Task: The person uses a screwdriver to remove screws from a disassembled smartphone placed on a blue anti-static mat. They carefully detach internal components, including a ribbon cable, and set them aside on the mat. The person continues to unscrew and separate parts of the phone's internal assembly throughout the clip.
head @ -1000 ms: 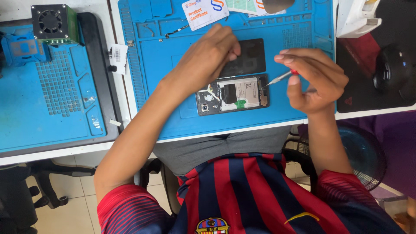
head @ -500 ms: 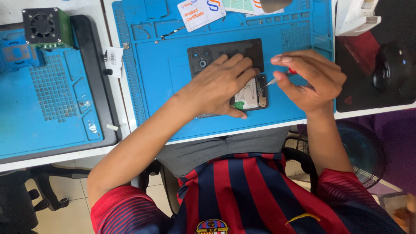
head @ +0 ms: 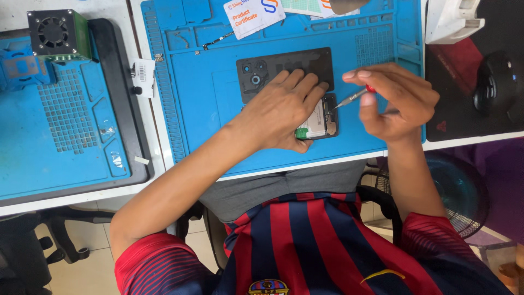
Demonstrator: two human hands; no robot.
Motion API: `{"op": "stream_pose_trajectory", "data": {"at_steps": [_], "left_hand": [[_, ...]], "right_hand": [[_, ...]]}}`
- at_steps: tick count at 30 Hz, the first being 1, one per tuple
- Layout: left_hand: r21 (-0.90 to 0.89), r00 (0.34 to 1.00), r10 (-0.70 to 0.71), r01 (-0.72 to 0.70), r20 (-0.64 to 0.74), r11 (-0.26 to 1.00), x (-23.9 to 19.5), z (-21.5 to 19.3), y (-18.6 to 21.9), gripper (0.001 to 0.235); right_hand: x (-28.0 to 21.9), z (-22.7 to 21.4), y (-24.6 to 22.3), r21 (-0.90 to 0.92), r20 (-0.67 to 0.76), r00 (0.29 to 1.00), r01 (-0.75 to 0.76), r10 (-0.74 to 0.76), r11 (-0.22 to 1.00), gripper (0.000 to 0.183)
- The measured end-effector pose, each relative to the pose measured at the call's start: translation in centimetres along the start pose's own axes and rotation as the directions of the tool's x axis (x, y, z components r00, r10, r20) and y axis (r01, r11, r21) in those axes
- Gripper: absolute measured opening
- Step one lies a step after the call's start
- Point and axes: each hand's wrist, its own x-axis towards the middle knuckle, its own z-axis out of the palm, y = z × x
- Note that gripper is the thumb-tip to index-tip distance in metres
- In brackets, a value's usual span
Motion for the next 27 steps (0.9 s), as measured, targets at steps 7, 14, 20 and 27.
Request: {"op": "stream_pose_trajectory", "data": {"at_steps": [7, 14, 20, 27], "left_hand": [[-0.017, 1.0, -0.012, 0.012, 0.002, 1.0, 0.0, 0.1, 0.0, 0.106], [-0.065, 1.0, -0.01, 0.009, -0.009, 0.998, -0.1, -0.1, -0.3, 0.102], [-0.143, 0.995, 0.006, -0.02, -0.098, 0.99, 0.0, 0.5, -1.0, 0.081], [-0.25, 0.98, -0.016, -0.035, -0.198, 0.968, 0.3, 1.8, -1.3, 0.031]], "right_hand": [[-0.8, 0.0, 0.2, 0.04, 0.008, 0.999, -0.051, 0.05, 0.998, 0.015], [-1.5, 0.0, 0.7, 0.059, -0.007, 0.999, -0.036, 0.037, 0.998, 0.024], [-1.8, 0.1, 1.1, 0.082, -0.005, 1.0, -0.02, 0.021, 0.996, 0.025], [-2.5, -0.2, 0.9, 0.058, -0.025, 0.996, -0.081, 0.082, 0.995, 0.019]]}}
